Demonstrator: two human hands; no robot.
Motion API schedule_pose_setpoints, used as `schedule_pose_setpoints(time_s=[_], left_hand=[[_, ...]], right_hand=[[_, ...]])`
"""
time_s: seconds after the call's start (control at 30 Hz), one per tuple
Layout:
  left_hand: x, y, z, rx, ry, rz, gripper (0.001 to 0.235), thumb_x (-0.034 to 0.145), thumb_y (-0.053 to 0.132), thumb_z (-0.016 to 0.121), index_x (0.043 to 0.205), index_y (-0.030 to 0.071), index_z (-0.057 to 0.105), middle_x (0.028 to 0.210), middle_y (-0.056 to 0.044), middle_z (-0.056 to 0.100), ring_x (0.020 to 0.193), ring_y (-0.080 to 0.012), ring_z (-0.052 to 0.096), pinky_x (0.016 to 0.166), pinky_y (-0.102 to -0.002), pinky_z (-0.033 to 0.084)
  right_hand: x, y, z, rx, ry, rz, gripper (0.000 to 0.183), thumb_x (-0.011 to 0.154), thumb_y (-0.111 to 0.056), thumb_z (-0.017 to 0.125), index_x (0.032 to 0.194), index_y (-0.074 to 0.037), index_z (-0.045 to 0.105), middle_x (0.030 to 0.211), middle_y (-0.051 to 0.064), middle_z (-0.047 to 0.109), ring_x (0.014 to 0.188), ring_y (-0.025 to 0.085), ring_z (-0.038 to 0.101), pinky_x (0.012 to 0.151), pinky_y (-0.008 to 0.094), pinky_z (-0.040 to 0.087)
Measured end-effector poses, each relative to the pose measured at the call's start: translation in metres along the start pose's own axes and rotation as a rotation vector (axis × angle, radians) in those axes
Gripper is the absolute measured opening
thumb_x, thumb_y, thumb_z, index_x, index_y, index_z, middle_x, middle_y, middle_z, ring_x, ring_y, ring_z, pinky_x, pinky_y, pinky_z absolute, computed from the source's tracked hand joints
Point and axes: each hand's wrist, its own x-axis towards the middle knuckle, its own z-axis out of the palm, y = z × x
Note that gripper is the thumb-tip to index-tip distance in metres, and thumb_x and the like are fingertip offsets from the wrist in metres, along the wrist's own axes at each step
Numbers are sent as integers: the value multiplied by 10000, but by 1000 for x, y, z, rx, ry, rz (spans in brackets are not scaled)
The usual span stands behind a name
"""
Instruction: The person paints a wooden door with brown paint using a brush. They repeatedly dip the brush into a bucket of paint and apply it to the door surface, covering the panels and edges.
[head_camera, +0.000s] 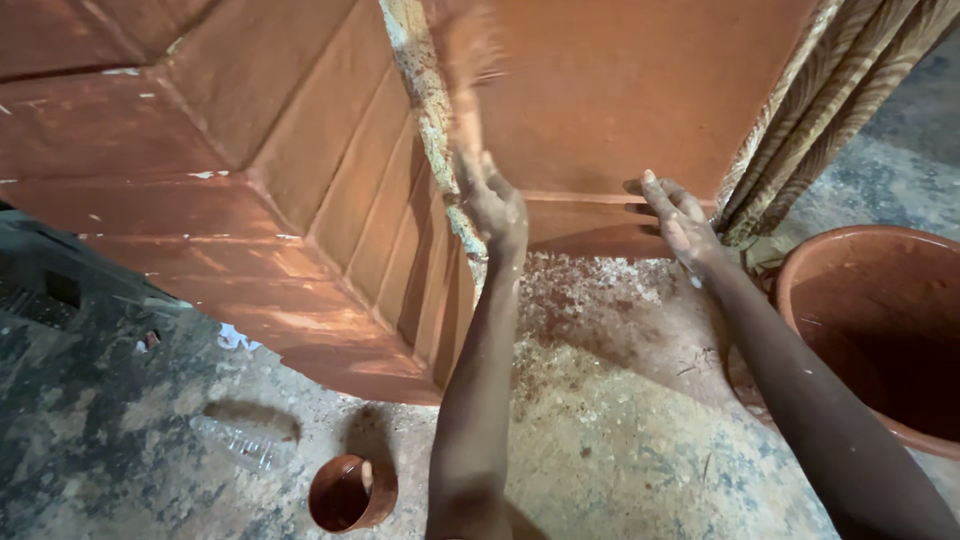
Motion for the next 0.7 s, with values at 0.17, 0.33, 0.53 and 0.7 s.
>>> schedule_pose_setpoints(time_s=[0.17, 0.33, 0.53, 0.7], left_hand=[[-19, 11, 9, -18, -346, -338, 559, 1094, 31, 488, 1623, 116, 331, 1148, -235, 660, 943, -340, 667, 674, -365, 586], [-53, 13, 39, -312, -378, 384, 609, 1081, 0, 554, 1620, 163, 323, 1465, -195, 573, 1295, -277, 636, 908, -294, 653], [-39, -29, 32, -276, -367, 86, 481, 1054, 19, 518, 1524, 80, 442, 1436, -236, 600, 1243, -292, 670, 816, -273, 682], [-20, -48, -15, 71, 53, 46, 440, 1111, 36, 519, 1545, 38, 448, 1458, -229, 594, 1297, -310, 637, 1001, -353, 593]], right_hand=[[1, 5, 1, -5, 19, 39, 716, 975, -650, 420, 1353, -64, 580, 1464, 129, 576, 1336, 280, 572, 1107, 472, 454], [8, 7, 20, -22, -34, 10, 714, 1002, -651, 409, 1378, -68, 579, 1473, 145, 556, 1371, 286, 520, 1135, 479, 420], [14, 12, 22, 55, -40, 22, 727, 960, -645, 433, 1347, -50, 591, 1443, 134, 593, 1330, 301, 575, 1104, 498, 460], [8, 22, -1, 32, 13, 34, 717, 982, -641, 429, 1354, -45, 576, 1453, 145, 590, 1328, 296, 581, 1106, 486, 471]])
